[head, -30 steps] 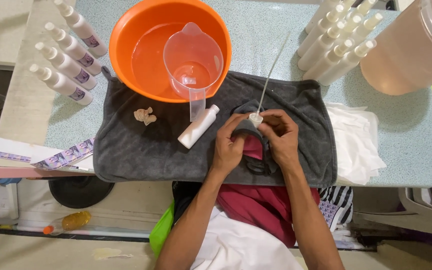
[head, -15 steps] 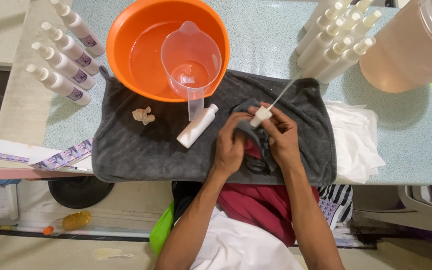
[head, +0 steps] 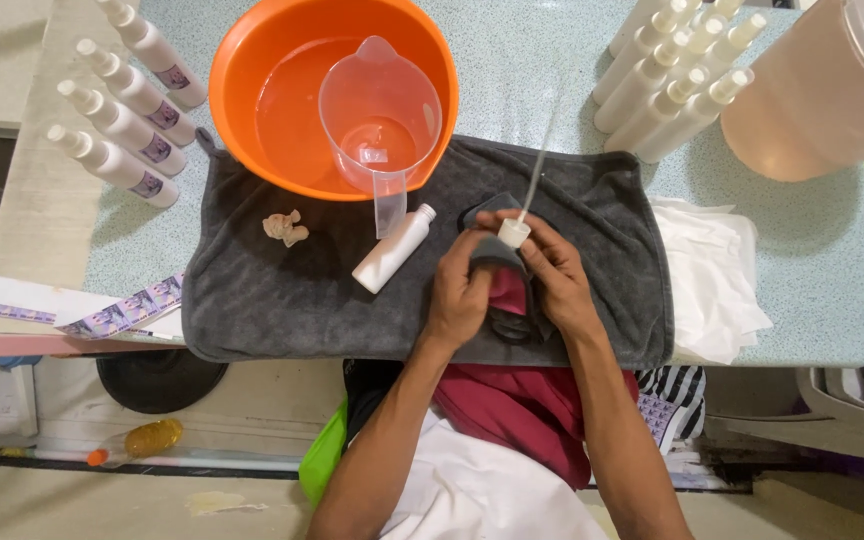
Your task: Applying adhesive labels to plastic bottles and inserting spray pump dispensers.
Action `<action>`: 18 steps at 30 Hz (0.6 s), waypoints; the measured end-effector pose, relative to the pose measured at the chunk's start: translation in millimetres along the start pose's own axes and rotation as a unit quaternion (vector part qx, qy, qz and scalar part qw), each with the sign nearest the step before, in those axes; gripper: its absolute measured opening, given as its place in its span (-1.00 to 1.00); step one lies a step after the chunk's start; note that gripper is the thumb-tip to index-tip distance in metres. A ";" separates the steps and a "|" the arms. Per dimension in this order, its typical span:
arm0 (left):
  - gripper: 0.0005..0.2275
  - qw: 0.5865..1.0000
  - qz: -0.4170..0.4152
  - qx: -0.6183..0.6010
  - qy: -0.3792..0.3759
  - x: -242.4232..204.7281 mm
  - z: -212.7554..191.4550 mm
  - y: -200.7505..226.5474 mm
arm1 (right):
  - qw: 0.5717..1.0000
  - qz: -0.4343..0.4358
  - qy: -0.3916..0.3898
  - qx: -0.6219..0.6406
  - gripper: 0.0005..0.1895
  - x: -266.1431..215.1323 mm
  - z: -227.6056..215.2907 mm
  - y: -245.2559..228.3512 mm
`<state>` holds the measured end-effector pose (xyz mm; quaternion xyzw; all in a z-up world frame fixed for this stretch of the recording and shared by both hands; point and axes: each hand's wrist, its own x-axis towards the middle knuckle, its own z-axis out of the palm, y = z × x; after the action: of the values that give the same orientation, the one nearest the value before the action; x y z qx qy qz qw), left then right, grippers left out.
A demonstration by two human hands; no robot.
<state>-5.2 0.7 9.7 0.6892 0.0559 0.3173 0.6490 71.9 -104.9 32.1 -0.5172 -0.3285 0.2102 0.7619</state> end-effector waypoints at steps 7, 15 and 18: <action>-0.76 0.996 0.040 0.074 0.032 -3.5 4.4 -2.1 | 0.998 -0.023 0.017 -0.059 -0.53 2.6 -2.4 2.6; -0.82 1.000 0.001 0.006 0.023 2.5 -2.2 1.0 | 0.999 0.026 0.012 0.047 -0.37 -0.2 -5.9 10.8; -0.88 1.000 -0.021 -0.012 0.018 -3.2 0.5 -20.2 | 0.999 0.034 0.017 0.038 -0.34 0.2 -0.6 3.5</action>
<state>-0.7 1.8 -10.2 0.6744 0.0784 0.3162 0.6626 72.5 -103.9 28.7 -0.5020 -0.2896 0.2399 0.7788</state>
